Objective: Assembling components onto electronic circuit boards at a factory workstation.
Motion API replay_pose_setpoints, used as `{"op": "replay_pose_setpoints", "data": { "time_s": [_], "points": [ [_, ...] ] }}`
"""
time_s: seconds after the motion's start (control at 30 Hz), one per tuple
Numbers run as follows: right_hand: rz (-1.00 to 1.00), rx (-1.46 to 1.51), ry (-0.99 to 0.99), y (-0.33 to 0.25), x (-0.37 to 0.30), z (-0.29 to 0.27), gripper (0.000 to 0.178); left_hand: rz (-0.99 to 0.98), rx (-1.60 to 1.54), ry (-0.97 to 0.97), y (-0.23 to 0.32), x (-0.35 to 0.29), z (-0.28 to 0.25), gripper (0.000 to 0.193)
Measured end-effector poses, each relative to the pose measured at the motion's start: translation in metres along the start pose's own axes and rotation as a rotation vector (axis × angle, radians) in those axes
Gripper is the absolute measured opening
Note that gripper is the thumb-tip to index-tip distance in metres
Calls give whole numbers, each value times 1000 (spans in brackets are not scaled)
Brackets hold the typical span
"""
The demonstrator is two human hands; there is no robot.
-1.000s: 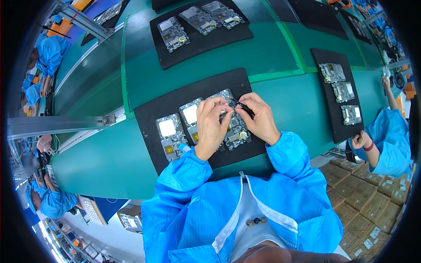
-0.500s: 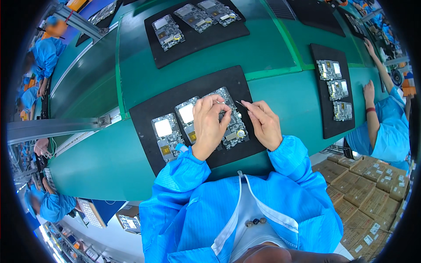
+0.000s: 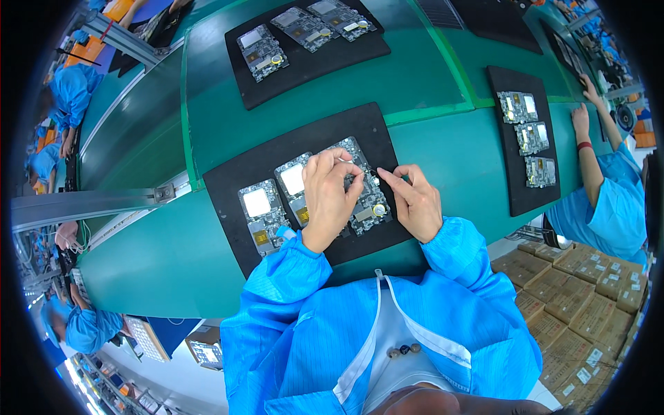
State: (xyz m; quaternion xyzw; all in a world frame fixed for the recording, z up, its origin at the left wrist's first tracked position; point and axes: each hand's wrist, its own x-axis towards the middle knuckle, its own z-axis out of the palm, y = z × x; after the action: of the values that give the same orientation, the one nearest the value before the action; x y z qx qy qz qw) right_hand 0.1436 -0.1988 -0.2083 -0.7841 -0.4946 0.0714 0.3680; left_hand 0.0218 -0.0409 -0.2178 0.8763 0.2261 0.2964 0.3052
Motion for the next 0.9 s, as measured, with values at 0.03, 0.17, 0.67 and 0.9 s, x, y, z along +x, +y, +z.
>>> {"op": "replay_pose_setpoints", "data": {
  "time_s": [0.03,0.17,0.67,0.9],
  "points": [
    [-10,-9,0,-1,0,0,51,-1,2,-1,0,0,0,13],
    [-73,-93,0,-4,0,-1,53,2,4,7,0,0,0,13],
    [-247,-299,-59,3,-3,5,56,17,39,37,1,1,5,14],
    [-195,-258,-62,-5,0,0,58,-53,-109,-14,6,-2,-17,12]
  ]
}}
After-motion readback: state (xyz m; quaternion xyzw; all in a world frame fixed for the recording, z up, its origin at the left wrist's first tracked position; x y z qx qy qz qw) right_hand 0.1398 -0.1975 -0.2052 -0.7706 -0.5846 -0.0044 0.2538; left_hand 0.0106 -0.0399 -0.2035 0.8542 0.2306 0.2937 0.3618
